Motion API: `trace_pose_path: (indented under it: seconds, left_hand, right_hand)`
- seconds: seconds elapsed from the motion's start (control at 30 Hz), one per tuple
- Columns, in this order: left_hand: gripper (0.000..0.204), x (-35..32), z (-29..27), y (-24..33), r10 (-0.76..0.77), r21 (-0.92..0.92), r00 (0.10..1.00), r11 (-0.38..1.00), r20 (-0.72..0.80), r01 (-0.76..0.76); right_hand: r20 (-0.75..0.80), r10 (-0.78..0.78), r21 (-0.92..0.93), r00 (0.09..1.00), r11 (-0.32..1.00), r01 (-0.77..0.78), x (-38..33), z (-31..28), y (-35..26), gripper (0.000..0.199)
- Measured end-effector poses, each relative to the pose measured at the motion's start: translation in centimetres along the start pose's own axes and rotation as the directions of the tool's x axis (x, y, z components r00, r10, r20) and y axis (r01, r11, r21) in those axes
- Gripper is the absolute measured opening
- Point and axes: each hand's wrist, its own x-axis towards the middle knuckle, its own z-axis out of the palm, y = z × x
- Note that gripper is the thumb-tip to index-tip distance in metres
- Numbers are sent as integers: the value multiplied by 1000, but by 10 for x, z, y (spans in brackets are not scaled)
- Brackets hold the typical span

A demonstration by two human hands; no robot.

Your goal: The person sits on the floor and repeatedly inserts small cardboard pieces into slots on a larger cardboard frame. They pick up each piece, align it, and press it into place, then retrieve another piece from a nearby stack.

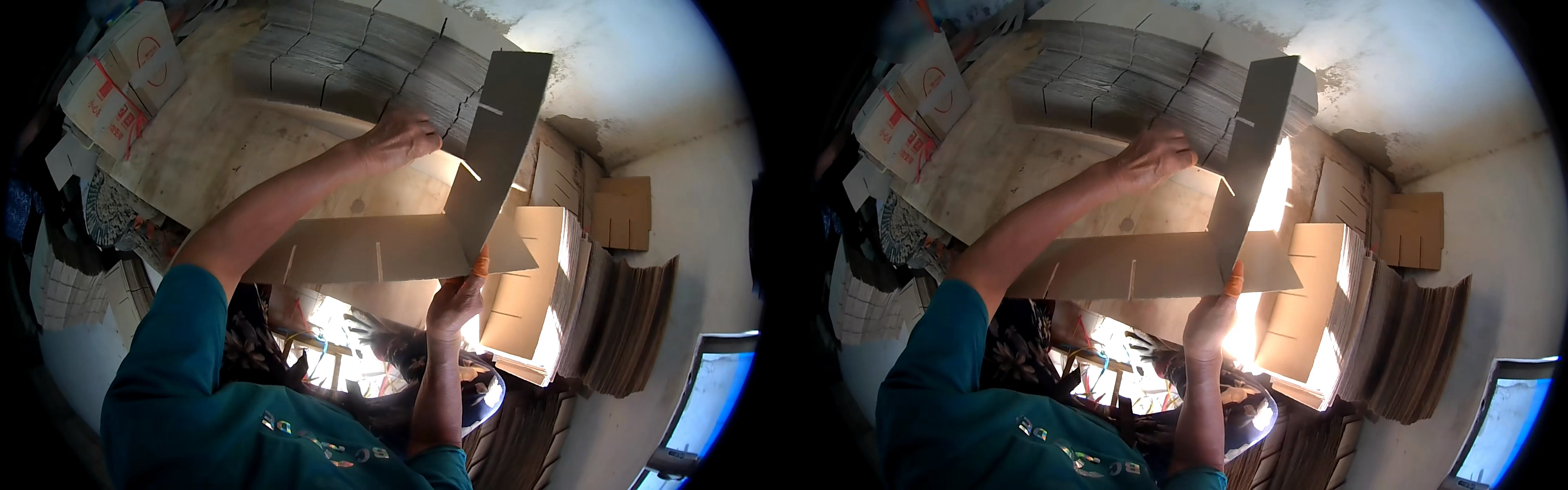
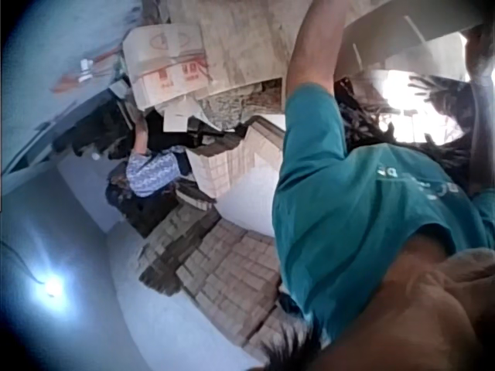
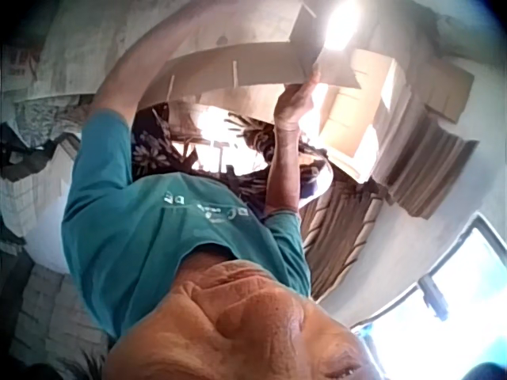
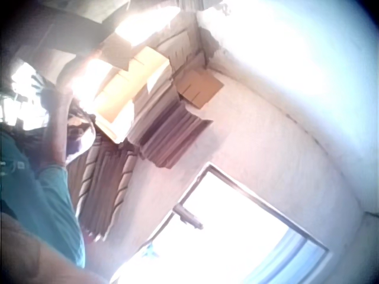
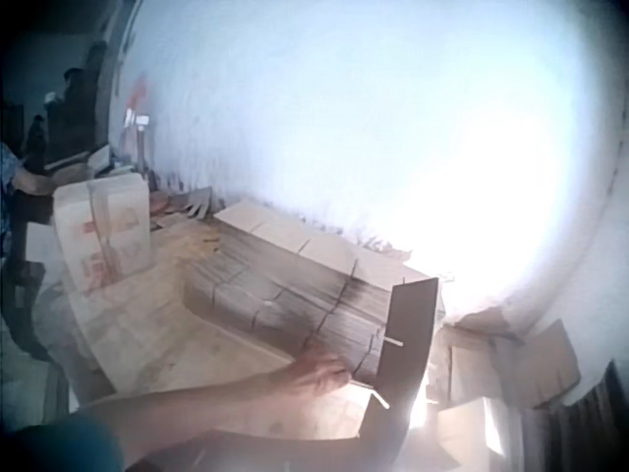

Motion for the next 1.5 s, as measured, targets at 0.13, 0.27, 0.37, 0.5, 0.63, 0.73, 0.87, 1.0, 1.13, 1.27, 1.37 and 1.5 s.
trace_pose_path:
  seconds: [0.13,0.27,0.37,0.5,0.63,0.73,0.87,1.0,1.13,1.27,1.37,1.5]
  left_hand:
    - [6,5,-14,21,28,-32,998,999,49,-26]
    - [6,8,-27,45,90,-97,996,991,10,-88]
    - [6,12,-42,66,98,-195,995,975,-33,-103]
    - [6,7,-57,93,48,-314,998,948,-34,-56]
    - [24,8,-72,88,-170,-500,938,809,302,308]
    - [43,25,-86,63,-335,-455,834,718,438,527]
    - [46,26,-53,-1,-361,-90,901,916,239,391]
    - [45,11,-2,-30,-303,214,939,940,165,265]
    - [34,3,30,-44,-293,289,937,929,192,231]
    - [20,1,37,-50,-237,273,954,945,186,182]
    - [11,-1,27,-46,-172,184,980,971,97,152]
    - [10,0,18,-39,-165,44,985,986,44,164]
  right_hand:
    - [46,-113,-262,993,957,121,-3,-5,-20,57]
    - [40,-205,-373,978,905,205,-8,-9,-31,61]
    - [58,-201,-404,978,891,207,-10,-14,-29,60]
    - [89,-169,-530,982,826,191,-17,-20,-30,58]
    - [107,-36,-601,994,794,94,-22,-20,-38,57]
    - [74,-346,-504,935,796,334,-21,-17,-29,56]
    - [87,-253,-518,964,815,261,-28,-12,-37,55]
    - [112,-232,-526,966,811,256,-25,-8,-32,55]
    - [123,-183,-526,975,821,221,-25,-8,-26,54]
    - [116,-143,-504,983,844,182,-25,-5,-22,52]
    - [110,-185,-473,977,854,215,-24,-2,-20,51]
    - [121,-168,-470,978,859,205,-26,-5,-15,50]
